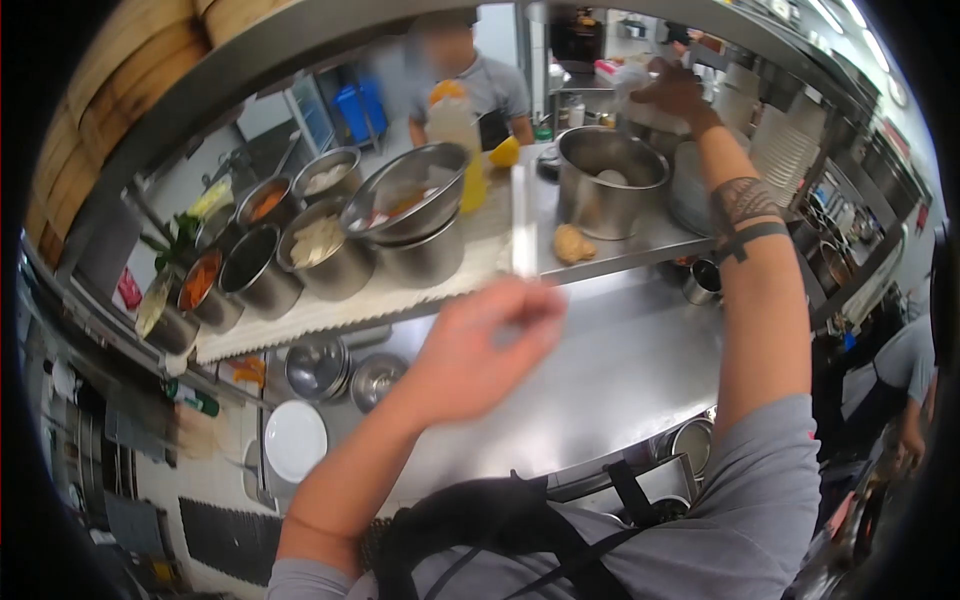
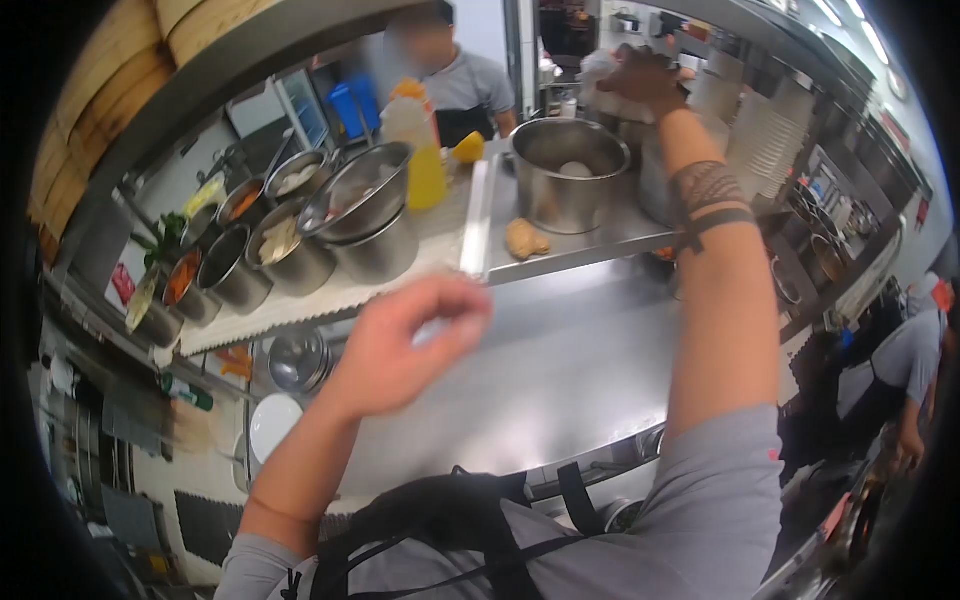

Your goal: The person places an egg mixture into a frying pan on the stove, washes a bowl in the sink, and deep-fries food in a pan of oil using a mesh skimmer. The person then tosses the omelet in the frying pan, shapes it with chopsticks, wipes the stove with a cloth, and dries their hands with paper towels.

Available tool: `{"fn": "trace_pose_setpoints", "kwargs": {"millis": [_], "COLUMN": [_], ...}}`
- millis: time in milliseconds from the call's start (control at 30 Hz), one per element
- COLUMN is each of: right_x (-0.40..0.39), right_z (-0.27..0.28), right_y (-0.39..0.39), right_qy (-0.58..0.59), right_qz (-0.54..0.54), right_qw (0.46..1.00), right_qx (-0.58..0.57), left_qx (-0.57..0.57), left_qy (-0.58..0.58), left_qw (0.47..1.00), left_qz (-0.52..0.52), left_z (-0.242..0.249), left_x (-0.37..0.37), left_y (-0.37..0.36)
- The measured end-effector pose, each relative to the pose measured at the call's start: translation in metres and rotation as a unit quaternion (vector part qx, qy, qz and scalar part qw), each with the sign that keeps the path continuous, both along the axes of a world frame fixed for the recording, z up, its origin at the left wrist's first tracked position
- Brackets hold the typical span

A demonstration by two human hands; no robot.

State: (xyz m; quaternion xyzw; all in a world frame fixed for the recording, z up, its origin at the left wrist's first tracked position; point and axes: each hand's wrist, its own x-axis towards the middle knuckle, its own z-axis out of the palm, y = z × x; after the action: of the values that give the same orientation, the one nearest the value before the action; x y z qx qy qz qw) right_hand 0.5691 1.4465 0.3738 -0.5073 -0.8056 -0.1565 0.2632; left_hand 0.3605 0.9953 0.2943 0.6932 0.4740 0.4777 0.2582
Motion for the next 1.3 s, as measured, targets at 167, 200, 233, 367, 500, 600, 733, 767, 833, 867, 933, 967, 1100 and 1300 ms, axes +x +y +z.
{"fn": "trace_pose_setpoints", "kwargs": {"millis": [167,200,233,367,500,600,733,767,833,867,933,967,1100,1300], "right_x": [-0.001,-0.002,-0.001,0.003,0.011,0.009,0.008,0.008,0.009,0.008,0.005,0.006,0.032,0.018], "right_z": [-0.025,-0.025,-0.022,-0.016,-0.011,-0.017,-0.01,0.0,0.005,0.007,0.001,0.003,0.007,-0.043], "right_y": [0.023,0.014,0.007,-0.003,-0.022,-0.016,-0.01,-0.012,-0.028,-0.034,-0.016,-0.013,-0.055,-0.248], "right_qy": [0.065,0.077,0.093,0.109,0.077,0.093,0.075,0.029,-0.016,-0.061,0.006,0.068,0.107,0.596], "right_qz": [0.005,0.007,0.02,0.042,0.055,0.017,0.013,0.015,0.032,0.045,0.038,0.057,0.08,0.328], "right_qw": [0.986,0.987,0.989,0.99,0.995,0.995,0.997,0.996,0.994,0.989,0.994,0.995,0.976,0.725], "right_qx": [0.156,0.141,0.113,0.082,0.017,0.046,-0.01,-0.087,-0.106,-0.126,-0.107,-0.048,0.173,-0.106], "left_qx": [0.035,0.013,0.024,0.057,0.011,0.053,-0.062,0.025,0.108,0.096,0.063,0.064,0.074,0.219], "left_qy": [-0.206,-0.229,-0.155,0.142,0.124,0.191,-0.148,0.039,0.225,0.001,-0.431,-0.447,-0.464,-0.221], "left_qw": [0.977,0.97,0.984,0.981,0.981,0.967,0.963,0.961,0.915,0.964,0.898,0.888,0.877,0.946], "left_qz": [0.047,0.077,0.087,0.116,0.147,0.161,0.218,0.272,0.318,0.248,0.067,0.081,0.102,0.094], "left_z": [0.08,0.091,0.095,0.09,0.081,0.051,0.064,0.061,0.065,0.078,0.104,0.111,0.119,0.063], "left_x": [0.036,0.043,0.04,0.031,0.058,0.003,0.004,-0.017,-0.027,-0.009,0.032,0.041,0.049,0.095], "left_y": [0.197,0.231,0.27,0.368,0.39,0.492,0.476,0.502,0.498,0.465,0.392,0.371,0.338,0.187]}}
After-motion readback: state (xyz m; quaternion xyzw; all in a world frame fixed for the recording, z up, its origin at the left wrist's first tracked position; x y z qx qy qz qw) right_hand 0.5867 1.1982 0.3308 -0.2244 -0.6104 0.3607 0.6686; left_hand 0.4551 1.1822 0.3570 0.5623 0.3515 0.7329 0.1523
